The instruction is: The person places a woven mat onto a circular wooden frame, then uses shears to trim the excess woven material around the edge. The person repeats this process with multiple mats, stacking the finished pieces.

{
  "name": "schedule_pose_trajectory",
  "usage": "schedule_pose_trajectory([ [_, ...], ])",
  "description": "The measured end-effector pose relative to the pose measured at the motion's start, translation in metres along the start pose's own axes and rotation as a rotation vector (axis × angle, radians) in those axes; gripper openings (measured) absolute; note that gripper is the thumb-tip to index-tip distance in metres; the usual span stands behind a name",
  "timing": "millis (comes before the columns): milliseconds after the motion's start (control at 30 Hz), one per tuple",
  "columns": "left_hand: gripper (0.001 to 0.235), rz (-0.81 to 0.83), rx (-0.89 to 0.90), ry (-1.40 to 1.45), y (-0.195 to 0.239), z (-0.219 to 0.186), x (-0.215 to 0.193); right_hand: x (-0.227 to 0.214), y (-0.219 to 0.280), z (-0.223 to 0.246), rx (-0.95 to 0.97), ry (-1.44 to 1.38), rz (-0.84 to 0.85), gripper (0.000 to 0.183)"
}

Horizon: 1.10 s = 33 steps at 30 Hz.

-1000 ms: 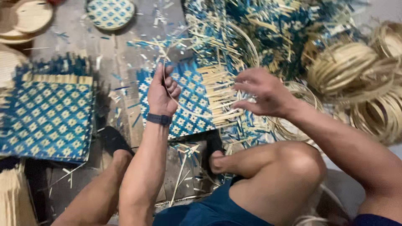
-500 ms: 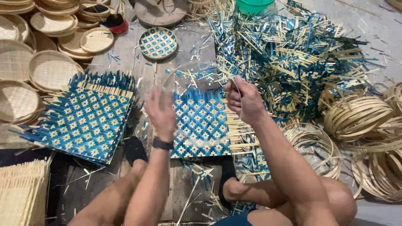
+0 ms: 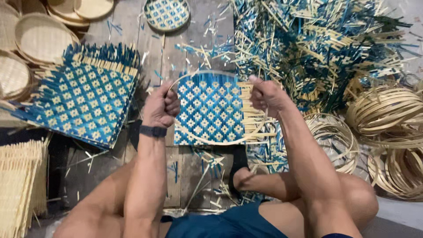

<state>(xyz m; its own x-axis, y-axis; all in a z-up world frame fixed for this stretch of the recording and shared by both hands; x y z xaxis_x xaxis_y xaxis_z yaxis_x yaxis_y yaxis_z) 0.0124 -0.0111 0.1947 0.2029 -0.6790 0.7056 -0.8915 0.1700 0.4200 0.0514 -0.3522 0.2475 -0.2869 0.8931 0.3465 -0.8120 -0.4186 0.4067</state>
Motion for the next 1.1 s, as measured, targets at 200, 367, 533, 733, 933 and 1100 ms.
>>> schedule_pose_trajectory([
  [200,0.037,-0.072,-0.068,-0.033,0.006,-0.003,0.016,0.0,0.001,-0.017,-0.086,-0.288,-0.062,0.053],
  [367,0.04,-0.014,-0.11,-0.243,-0.009,-0.001,0.014,-0.002,-0.005,-0.038,-0.09,-0.361,0.048,0.054],
  [533,0.044,-0.059,-0.069,-0.218,-0.015,0.01,0.006,-0.013,-0.01,-0.042,-0.097,-0.293,-0.016,0.054],
  [733,0.039,-0.039,-0.031,0.006,-0.01,0.034,-0.015,-0.018,-0.015,-0.044,-0.16,-0.331,-0.072,0.044],
  [933,0.04,0.001,0.038,0.433,-0.032,0.075,-0.049,-0.019,-0.025,-0.065,-0.176,-0.315,-0.204,0.05],
  [1100,0.043,0.041,0.013,0.508,-0.042,0.081,-0.063,-0.025,-0.038,-0.092,-0.211,-0.465,-0.26,0.044],
])
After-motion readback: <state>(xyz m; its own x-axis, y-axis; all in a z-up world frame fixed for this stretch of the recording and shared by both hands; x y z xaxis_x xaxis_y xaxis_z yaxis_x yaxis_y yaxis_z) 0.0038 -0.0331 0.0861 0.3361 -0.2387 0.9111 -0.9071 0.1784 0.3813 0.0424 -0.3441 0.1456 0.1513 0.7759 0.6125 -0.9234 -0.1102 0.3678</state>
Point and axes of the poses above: each hand's wrist, its own y-axis away from the middle knuckle, its own x-axis out of the palm, z = x × y, the point moved 4 cm from there along -y, towards the middle knuckle, and after that the axes turned 2 degrees about -y, right-handed, at the moved point
